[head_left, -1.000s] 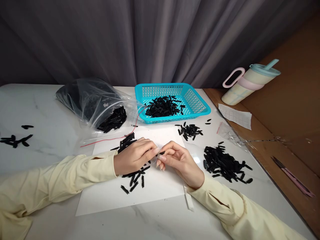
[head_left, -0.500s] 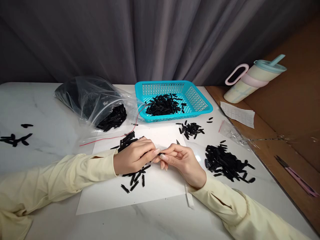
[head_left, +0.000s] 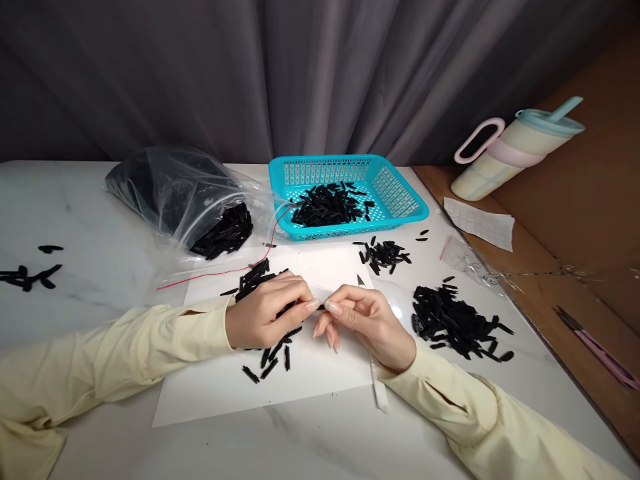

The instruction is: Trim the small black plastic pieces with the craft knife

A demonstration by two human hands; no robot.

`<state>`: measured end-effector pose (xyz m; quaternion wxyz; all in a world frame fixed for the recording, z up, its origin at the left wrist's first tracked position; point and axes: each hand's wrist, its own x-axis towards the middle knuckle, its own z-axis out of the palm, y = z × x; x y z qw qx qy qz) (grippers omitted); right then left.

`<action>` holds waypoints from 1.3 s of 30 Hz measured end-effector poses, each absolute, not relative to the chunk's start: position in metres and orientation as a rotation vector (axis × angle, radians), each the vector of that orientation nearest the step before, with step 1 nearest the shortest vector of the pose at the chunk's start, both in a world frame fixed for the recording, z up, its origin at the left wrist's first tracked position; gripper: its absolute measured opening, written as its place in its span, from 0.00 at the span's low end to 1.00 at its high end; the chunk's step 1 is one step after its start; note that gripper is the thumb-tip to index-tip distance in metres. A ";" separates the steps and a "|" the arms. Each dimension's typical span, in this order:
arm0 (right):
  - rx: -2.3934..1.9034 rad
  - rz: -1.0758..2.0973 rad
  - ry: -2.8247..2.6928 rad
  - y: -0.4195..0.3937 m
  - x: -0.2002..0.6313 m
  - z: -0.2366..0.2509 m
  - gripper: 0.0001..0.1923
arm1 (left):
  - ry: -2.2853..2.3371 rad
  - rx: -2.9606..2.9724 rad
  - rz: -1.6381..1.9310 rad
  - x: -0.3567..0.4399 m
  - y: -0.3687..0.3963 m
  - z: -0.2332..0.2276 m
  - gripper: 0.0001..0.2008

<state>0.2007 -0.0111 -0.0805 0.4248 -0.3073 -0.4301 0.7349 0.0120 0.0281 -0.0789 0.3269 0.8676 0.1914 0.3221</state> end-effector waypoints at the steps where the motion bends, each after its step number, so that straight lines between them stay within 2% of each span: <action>1: -0.758 1.860 -1.086 -0.011 0.201 -0.081 0.10 | 0.493 2.272 0.841 0.012 0.028 -0.078 0.10; 39: -0.752 1.869 -1.119 -0.011 0.204 -0.083 0.11 | 0.400 2.233 0.884 0.012 0.029 -0.079 0.09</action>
